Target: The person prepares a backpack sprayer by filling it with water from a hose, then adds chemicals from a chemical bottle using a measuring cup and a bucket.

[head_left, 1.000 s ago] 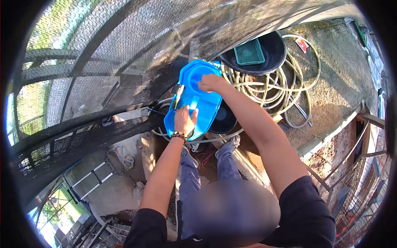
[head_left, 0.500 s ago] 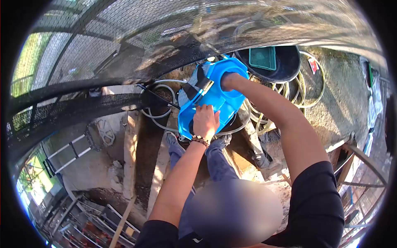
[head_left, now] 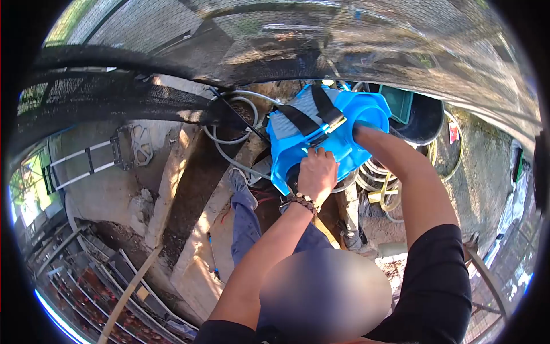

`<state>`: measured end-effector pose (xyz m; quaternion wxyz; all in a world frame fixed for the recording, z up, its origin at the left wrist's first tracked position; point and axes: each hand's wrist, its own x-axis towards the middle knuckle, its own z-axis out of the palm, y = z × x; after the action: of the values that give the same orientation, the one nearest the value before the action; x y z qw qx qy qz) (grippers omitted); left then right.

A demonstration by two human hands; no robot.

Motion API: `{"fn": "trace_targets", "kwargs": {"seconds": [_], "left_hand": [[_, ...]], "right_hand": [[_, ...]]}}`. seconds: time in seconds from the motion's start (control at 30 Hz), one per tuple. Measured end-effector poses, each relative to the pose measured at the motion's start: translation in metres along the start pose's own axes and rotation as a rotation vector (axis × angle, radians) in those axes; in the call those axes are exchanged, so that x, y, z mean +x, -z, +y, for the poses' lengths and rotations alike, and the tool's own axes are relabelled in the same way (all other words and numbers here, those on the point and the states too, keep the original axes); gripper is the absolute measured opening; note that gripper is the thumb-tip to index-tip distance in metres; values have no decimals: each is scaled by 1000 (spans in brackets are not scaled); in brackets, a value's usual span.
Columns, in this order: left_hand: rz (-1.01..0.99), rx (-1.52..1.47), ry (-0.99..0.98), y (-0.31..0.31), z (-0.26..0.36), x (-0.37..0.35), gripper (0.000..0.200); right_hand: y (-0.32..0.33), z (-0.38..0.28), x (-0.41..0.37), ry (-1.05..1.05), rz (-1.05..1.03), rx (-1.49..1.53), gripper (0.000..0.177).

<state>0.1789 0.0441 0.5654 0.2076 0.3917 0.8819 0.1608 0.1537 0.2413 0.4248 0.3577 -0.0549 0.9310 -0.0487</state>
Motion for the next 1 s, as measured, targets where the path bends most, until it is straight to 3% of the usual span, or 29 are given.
{"fn": "trace_targets", "kwargs": {"seconds": [0.7,1.0], "left_hand": [[28,5,-3,-2,-3,1,26],[1,-4,8,5,-7,7,28]], "right_hand": [[-6,26,-7,-49,47,-47,32],[22,42,12,-133,71,-37,33]]}}
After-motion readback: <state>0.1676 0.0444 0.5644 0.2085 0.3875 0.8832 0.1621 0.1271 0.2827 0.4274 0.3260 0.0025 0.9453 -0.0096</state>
